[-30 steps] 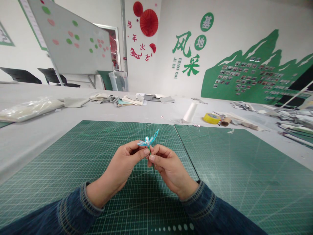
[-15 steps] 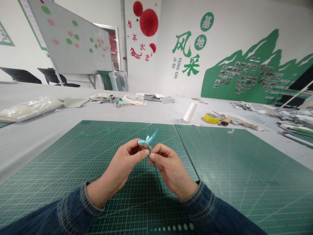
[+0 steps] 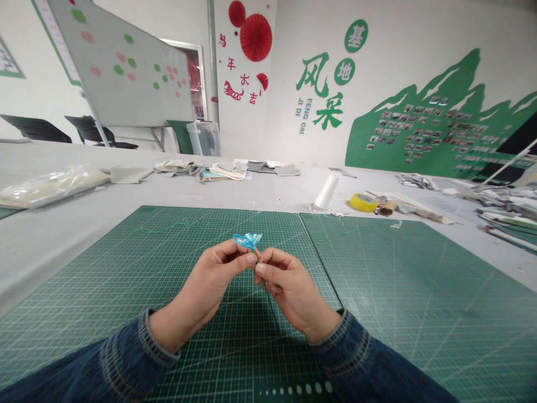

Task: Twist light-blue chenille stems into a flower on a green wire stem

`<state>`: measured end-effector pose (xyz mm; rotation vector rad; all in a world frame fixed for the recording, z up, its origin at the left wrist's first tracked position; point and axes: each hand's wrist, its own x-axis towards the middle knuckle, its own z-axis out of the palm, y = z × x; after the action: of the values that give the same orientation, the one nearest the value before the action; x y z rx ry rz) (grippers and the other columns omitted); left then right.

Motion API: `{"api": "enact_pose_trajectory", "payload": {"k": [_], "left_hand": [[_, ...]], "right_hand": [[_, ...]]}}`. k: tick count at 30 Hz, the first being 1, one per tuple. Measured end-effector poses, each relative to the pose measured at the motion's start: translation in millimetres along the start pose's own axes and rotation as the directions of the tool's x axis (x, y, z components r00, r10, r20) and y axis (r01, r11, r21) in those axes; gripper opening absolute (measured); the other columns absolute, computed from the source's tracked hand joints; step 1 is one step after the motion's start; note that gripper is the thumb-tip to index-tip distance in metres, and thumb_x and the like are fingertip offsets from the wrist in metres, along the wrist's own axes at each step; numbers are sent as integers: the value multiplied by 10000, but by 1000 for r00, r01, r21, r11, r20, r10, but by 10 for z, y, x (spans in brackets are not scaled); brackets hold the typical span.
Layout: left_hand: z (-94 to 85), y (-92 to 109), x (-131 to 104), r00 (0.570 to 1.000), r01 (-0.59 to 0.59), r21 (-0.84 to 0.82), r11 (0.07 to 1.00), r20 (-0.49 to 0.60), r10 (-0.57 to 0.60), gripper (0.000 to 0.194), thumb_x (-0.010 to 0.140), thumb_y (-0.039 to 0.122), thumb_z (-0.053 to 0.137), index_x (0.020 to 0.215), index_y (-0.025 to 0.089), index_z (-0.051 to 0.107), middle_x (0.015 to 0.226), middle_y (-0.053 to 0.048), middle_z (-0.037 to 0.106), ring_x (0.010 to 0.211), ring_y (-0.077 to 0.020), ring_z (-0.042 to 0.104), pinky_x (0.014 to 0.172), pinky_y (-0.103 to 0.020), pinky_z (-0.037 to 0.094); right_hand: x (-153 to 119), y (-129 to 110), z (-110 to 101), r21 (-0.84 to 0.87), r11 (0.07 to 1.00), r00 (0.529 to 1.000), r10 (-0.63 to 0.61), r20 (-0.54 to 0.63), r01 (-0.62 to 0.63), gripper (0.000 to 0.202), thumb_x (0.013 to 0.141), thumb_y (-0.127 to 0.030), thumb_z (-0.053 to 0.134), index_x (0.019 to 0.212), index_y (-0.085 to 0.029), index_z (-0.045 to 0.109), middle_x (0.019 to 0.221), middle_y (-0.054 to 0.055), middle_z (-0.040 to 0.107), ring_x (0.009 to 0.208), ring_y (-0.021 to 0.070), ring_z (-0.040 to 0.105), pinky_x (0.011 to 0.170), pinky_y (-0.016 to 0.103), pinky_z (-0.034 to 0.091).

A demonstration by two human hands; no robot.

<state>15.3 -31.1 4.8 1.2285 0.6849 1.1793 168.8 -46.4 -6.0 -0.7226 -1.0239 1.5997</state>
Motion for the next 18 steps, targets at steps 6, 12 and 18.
{"api": "enact_pose_trajectory", "payload": {"k": [6, 12, 18], "left_hand": [[18, 8, 11, 999, 31, -26, 999, -13, -31, 60, 775, 223, 752, 741, 176, 741, 700, 0, 693, 686, -139, 604, 716, -278, 481], [1, -45, 27, 990, 124, -77, 989, -63, -129, 96, 734, 229, 802, 797, 174, 756, 818, -19, 728, 783, -136, 612, 755, -252, 472], [12, -38, 27, 989, 103, -104, 989, -93, -113, 98, 699, 213, 824, 750, 175, 749, 764, -6, 713, 742, -125, 608, 736, -243, 481]], "right_hand": [[4, 12, -12, -18, 1000, 1000, -14, 6, 15, 149, 769, -251, 749, 719, -168, 638, 601, -27, 593, 491, 69, 311, 494, 259, 150], [18, 34, -19, -38, 994, 995, -100, -28, 99, 140, 767, -211, 745, 687, -183, 634, 599, -37, 570, 588, 102, 400, 593, 256, 280], [16, 39, -25, -46, 993, 994, -109, -23, 108, 132, 777, -204, 745, 693, -180, 646, 619, -34, 575, 642, 113, 458, 656, 258, 335]]}}
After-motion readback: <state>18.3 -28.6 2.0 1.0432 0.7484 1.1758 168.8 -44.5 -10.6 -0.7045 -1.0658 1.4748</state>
